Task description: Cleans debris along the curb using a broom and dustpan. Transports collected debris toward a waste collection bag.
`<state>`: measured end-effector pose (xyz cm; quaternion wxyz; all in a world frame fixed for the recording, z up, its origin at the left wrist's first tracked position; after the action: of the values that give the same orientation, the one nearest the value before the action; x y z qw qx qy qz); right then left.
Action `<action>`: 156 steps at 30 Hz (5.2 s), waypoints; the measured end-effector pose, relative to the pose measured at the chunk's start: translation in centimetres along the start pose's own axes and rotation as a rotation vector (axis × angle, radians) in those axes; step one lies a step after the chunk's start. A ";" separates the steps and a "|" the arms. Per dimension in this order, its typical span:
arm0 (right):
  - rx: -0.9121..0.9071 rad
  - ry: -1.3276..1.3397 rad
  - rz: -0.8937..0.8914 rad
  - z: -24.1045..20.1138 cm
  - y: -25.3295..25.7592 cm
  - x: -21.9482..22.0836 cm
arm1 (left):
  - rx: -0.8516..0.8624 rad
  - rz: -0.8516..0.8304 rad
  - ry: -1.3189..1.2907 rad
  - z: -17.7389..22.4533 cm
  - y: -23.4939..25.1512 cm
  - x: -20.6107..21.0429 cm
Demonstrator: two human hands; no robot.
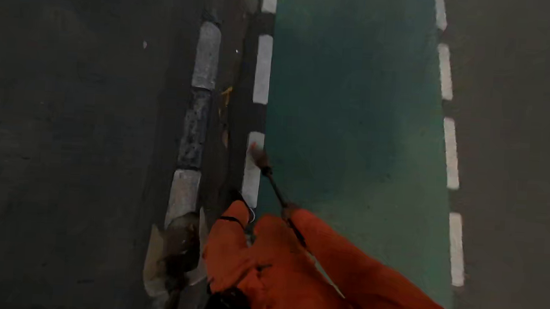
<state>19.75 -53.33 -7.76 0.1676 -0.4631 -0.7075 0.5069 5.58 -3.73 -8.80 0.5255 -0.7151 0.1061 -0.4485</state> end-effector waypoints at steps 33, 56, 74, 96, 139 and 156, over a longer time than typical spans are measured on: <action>-0.036 -0.610 -0.621 -16.3 16.2 -27.6 | -0.138 0.428 -0.557 4.1 21.6 26.2; -0.058 -0.714 -0.584 -8.4 7.9 8.4 | -0.084 0.503 -0.693 -9.3 -1.8 -2.5; 0.134 -0.486 -0.601 -11.2 3.6 4.4 | -0.045 0.366 -0.759 -10.9 -4.5 -6.4; 0.032 -0.720 -0.714 2.2 -11.8 56.3 | -0.030 0.652 -0.687 -18.0 -25.7 -43.0; -0.125 -0.958 -0.754 16.7 -31.3 97.2 | -0.038 0.450 -0.834 -39.8 -51.9 -85.8; 0.015 -0.895 -0.638 20.0 -32.3 104.7 | -0.102 0.602 -0.732 -36.9 -51.3 -84.4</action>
<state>-63.96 19.97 -12.49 -0.0008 0.0364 -0.8114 0.5834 -87.13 46.40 -8.45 0.5994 -0.7883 0.1383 0.0107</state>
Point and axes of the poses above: each hand's wrist, its own y-axis towards the middle knuckle, its own x-axis out of the palm, z = x × y, the point moved 2 cm from there along y, towards the middle knuckle, and after that the axes turned 15 degrees about -x, right-handed, at the moved point
